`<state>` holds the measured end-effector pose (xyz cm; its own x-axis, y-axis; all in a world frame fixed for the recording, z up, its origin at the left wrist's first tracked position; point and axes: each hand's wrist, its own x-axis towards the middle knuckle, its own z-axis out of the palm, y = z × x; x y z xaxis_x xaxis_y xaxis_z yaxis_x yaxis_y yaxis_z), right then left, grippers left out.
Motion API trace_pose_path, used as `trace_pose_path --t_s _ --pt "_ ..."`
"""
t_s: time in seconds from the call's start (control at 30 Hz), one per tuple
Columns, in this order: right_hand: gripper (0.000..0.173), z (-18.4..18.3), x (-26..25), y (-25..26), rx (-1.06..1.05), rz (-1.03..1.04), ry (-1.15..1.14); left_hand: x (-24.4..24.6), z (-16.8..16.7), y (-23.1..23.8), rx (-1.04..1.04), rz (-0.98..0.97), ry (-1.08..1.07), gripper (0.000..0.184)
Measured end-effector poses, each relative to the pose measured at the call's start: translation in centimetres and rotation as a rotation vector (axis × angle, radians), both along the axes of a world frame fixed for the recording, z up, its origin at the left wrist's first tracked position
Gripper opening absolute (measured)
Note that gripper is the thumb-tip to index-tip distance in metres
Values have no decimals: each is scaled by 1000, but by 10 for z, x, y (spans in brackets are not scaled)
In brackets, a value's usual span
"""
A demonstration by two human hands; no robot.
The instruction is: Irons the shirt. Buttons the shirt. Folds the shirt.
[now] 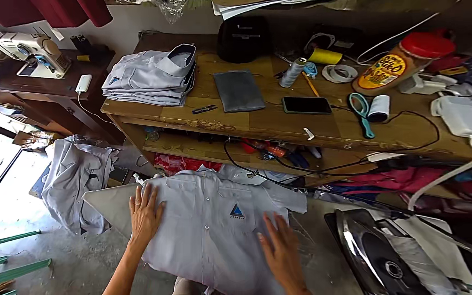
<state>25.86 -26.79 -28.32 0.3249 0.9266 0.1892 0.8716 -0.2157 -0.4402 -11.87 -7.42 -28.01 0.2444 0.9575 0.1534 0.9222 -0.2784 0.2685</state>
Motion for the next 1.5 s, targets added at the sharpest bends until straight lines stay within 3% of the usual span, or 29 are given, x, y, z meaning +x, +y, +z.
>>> trace_pose_path --t_s 0.1,0.2,0.27,0.37,0.43,0.5,0.57,0.7,0.77,0.87,0.97,1.07,1.2,1.3,1.4,1.47,1.5 --pt "66 -9 34 -14 -184 -215 -111 -28 -9 -27 -51 118 84 70" --pt "51 9 48 -6 -107 -304 -42 -30 0 -28 5 282 -86 61" --pt "51 25 67 19 -55 -347 68 -28 13 -7 -23 372 -183 57" --pt "69 41 98 77 -140 -398 155 -13 30 45 -206 445 -188 64" --pt "65 38 109 113 -342 -325 172 1 32 75 -297 415 -129 58" --pt "36 28 108 133 -472 -253 131 12 30 90 -342 373 -61 42" --pt "26 19 101 133 -435 -288 76 10 26 90 -314 370 -60 39" --pt "30 0 93 114 -122 -365 76 4 21 75 -213 415 -118 49" --pt "47 -1 92 101 20 -391 121 0 24 66 -220 430 -144 57" --pt "64 10 75 57 -58 -440 174 -7 30 37 -293 374 -149 63" --pt "47 11 49 30 -157 -368 82 -3 35 26 -368 311 -120 51" --pt "30 18 50 58 -227 -265 46 13 35 56 -338 237 -154 38" --pt "40 29 86 117 -226 -308 44 31 35 108 -300 279 -123 42" --pt "48 38 72 135 -143 -235 77 47 37 95 -304 207 -118 47" --pt "33 43 2 136 -220 38 417 79 45 25 -694 -30 -316 36" --pt "29 40 -49 134 -345 168 678 102 50 -27 -1037 -98 -434 39" --pt "32 39 -69 133 -425 201 688 111 52 -48 -1139 -102 -445 43"
